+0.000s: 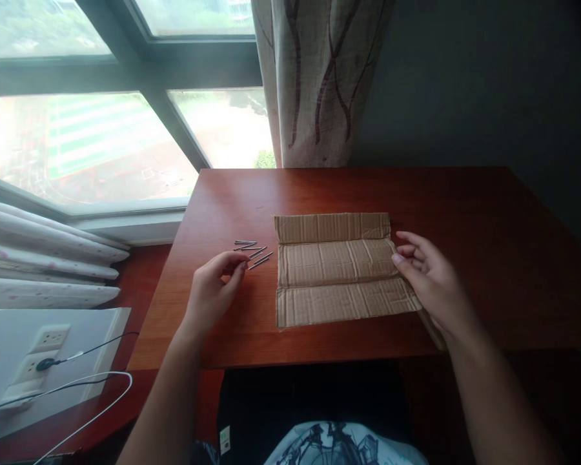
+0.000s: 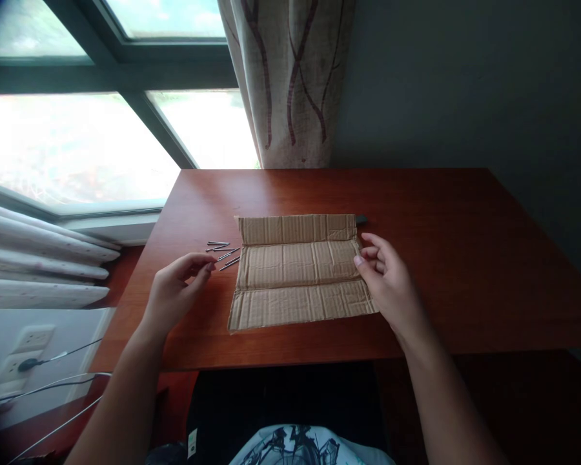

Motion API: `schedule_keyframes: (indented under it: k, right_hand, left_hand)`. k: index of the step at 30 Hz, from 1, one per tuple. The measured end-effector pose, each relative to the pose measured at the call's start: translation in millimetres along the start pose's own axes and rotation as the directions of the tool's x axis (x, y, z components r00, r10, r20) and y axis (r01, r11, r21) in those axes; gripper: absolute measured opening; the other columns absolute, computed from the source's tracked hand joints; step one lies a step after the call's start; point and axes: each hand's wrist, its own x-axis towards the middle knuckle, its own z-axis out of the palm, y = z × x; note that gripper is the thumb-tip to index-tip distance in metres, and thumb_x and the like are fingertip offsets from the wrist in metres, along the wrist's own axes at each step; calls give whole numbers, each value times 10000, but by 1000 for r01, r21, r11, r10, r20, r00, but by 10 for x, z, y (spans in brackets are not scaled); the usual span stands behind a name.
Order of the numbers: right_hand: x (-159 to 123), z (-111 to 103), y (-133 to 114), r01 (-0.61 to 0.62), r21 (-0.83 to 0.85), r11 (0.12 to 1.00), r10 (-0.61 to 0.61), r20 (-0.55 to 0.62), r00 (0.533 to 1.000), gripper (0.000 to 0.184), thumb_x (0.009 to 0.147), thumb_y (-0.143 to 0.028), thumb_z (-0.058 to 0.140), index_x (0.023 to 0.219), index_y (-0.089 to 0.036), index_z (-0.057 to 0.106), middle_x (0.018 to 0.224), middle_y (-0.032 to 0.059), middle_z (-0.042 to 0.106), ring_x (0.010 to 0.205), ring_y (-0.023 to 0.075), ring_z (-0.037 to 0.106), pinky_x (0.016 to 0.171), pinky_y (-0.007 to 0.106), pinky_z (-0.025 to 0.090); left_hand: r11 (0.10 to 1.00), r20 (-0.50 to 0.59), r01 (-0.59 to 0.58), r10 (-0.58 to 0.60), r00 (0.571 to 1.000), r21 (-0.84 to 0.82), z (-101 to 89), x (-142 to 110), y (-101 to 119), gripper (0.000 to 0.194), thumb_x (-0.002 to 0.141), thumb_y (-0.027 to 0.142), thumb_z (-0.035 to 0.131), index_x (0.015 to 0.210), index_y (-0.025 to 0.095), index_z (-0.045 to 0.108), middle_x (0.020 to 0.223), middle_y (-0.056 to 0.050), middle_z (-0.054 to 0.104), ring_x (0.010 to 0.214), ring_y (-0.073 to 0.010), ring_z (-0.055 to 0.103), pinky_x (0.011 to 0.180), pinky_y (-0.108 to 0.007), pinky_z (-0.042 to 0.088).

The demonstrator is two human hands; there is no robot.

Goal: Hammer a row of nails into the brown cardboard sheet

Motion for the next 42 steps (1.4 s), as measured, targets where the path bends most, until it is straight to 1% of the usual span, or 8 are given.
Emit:
schedule_keyframes:
  k: [10,14,21,27,32,36,39,42]
  right_hand:
    - [-52,-120,-28,-93,210,973,107,-54,993,375,858,-429,786,1213,-308,765,1231,77,755,1222,305,675,1025,484,570]
    - [-95,-283,-13,-162,233,959,180,-57,982,324,851,-428,792,1166,-350,790,1206,84,778,1155,314,713,927,464,616]
    - [-107,-513,108,-292,310,905,331,-82,940,355,790,-427,839,1139,-368,807,1104,17,803,981,224,748,652,255,623]
    - [-144,-504,54,-339,346,875,378,-50,924,346,773,-416,862,1110,-352,819,1044,5,803,908,180,734,623,194,601]
    - [-183,-333,-49,-347,355,868,367,14,930,369,780,-405,864,1139,-330,813,1110,17,792,972,169,723,685,179,595]
    - [-183,-280,-30,-322,326,889,330,32,943,342,809,-421,842,1136,-328,806,1144,30,775,961,183,710,636,200,579]
    - [-174,-313,32,-247,217,944,243,47,969,361,854,-473,806,1183,-324,783,1133,48,758,904,193,691,561,222,542]
    - [-166,-356,82,-157,66,985,155,40,987,400,885,-504,769,1239,-317,747,1149,64,740,980,233,691,641,282,581]
  left_hand:
    - [981,3,122,-123,992,-153,16,10,-1,233,856,376,694,939,164,739,853,-54,746,775,-177,704,706,-260,557]
    - [977,7,124,-124,992,-175,14,10,-17,236,854,385,709,932,164,738,860,-51,742,777,-172,693,711,-255,541]
    - [976,6,119,-120,993,-181,22,1,-55,231,859,382,711,950,171,741,871,-48,747,778,-178,692,739,-275,533]
    - [973,8,129,-130,992,-190,26,10,-59,237,861,390,718,949,172,742,881,-50,747,787,-178,691,738,-274,526]
    - [973,8,135,-136,991,-187,35,14,-69,273,860,429,717,941,170,745,886,-56,750,785,-183,689,723,-277,524]
    - [968,2,143,-145,989,-207,27,10,-53,283,855,432,721,944,164,746,870,-56,748,783,-185,689,721,-277,525]
    - [962,-1,149,-154,988,-228,12,8,-38,267,851,410,729,950,163,748,857,-50,740,779,-180,686,718,-270,519]
    - [957,-3,160,-166,986,-242,7,11,-24,250,851,391,733,952,163,747,846,-44,733,769,-170,678,718,-263,514]
